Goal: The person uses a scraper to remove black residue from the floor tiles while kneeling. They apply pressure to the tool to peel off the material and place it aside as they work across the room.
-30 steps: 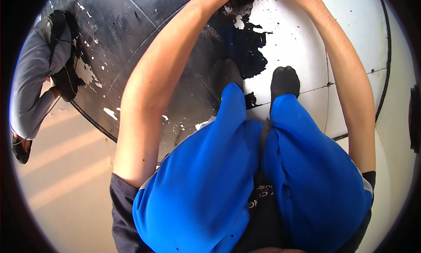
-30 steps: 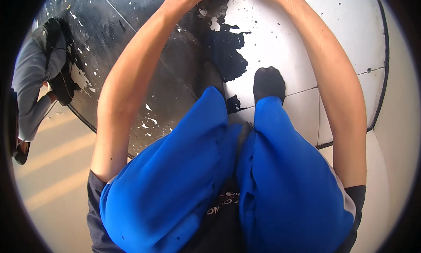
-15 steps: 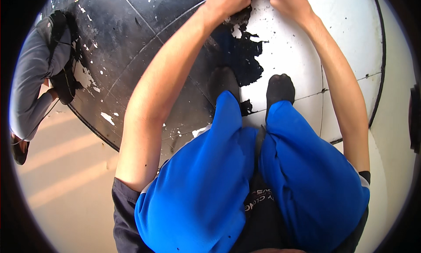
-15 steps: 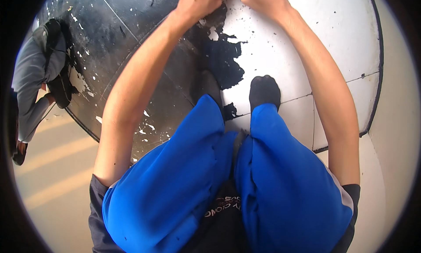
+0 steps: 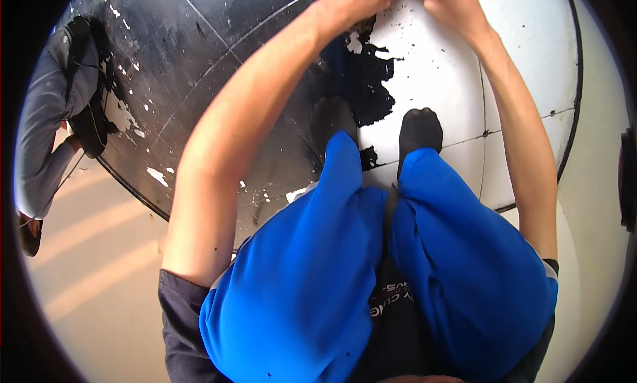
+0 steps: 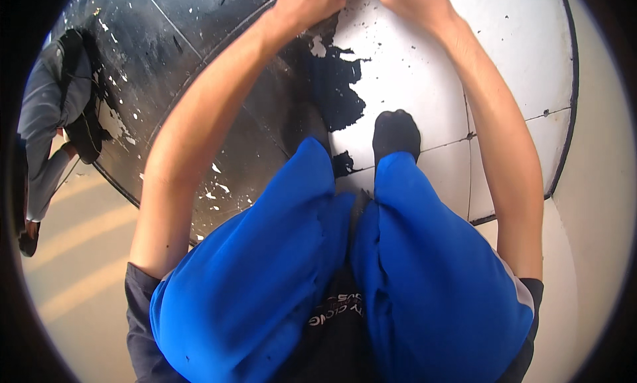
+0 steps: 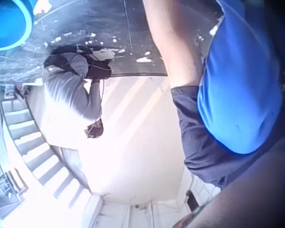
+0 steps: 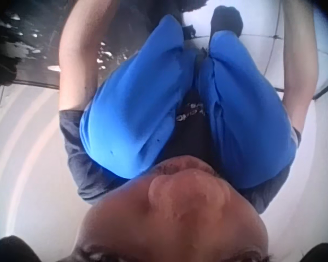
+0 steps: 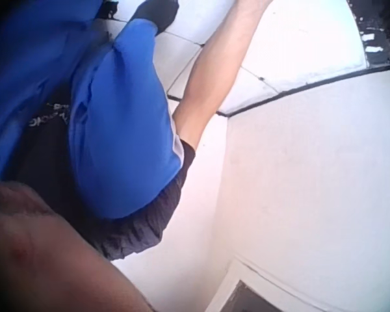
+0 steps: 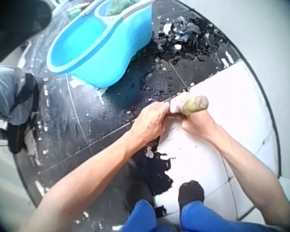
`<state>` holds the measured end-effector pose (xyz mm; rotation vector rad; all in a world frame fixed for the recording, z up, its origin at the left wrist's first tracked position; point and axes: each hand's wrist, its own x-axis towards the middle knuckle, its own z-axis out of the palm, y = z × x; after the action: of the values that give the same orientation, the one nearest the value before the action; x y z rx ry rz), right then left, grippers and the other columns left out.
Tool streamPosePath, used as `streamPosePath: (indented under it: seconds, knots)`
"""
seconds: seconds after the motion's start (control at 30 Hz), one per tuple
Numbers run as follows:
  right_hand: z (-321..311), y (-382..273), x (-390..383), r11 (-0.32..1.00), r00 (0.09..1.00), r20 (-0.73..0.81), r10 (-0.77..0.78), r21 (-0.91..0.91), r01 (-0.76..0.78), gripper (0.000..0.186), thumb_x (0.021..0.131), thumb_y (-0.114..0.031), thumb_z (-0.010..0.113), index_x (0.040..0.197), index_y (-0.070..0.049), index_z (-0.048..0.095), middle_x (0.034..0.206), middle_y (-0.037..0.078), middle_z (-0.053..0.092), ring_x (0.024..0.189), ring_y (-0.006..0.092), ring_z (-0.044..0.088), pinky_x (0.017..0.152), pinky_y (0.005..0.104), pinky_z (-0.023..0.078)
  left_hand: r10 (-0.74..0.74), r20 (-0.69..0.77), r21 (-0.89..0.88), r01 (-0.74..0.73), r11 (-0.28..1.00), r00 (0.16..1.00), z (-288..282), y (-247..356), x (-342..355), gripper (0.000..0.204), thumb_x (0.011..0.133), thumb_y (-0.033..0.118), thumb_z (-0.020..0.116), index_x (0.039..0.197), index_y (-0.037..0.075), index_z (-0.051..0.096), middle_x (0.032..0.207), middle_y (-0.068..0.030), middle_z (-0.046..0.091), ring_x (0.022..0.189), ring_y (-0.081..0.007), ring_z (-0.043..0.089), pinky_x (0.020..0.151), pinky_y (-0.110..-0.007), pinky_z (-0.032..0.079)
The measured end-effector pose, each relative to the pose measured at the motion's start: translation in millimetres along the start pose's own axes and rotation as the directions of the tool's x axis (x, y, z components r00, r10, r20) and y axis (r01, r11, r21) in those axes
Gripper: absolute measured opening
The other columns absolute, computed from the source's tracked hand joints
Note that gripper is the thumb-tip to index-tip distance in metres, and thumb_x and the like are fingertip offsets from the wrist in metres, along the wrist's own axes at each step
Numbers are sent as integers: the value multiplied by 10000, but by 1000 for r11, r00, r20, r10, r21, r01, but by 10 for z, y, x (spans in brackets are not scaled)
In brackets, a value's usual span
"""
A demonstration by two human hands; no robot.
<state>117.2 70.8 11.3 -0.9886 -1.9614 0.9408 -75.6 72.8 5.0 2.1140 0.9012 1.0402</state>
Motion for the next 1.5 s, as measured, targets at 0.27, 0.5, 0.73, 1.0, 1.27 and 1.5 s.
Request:
streamPosePath:
  seconds: [0.27,0.5,0.73,1.0,1.27,1.5]
  knots:
    - [-16,-38,114,972,992,-47,-117,-210,104,227,734,102,736,808,-55,590,775,86,593,700,254,574,665,405,471,23,52,69,-26,997,998,-40,-105,72,101,832,-17,639,909,19,585,830,-199,627,849,-409,637,754,-492,509]
    - [-128,-8,292,960,996,-4,88,-267,-86,225,672,145,622,806,-36,598,797,130,594,779,306,602,702,411,467,46,25,208,-50,977,999,-113,-229,302,117,843,10,644,858,19,529,808,-196,590,823,-423,609,729,-501,499]
    - [-58,-88,241,976,996,21,81,-204,-75,201,711,102,689,815,-59,627,806,136,623,822,292,640,733,416,498,-41,54,213,29,977,998,-148,-107,50,116,815,-41,634,890,20,569,829,-187,606,832,-401,620,745,-486,510]
    - [-47,-60,325,976,994,-53,-93,-201,80,129,773,24,736,813,-36,629,783,131,629,804,322,624,704,431,473,10,92,281,-35,959,996,-186,-246,155,123,799,-47,628,876,15,556,844,-187,612,857,-400,623,748,-471,512]
    - [30,-82,121,884,987,39,-155,-441,156,197,690,87,646,786,-56,553,764,139,564,755,324,581,698,406,458,-8,46,141,1,990,999,-116,-78,-22,141,816,-2,662,931,28,588,828,-188,606,829,-404,625,734,-488,511]
    - [76,-112,37,999,997,-78,24,-45,-28,132,773,51,687,854,-48,655,794,132,645,762,255,652,692,370,502,-5,53,118,-1,993,999,-113,-11,-42,146,842,59,698,902,35,567,816,-190,607,835,-405,628,741,-486,511]
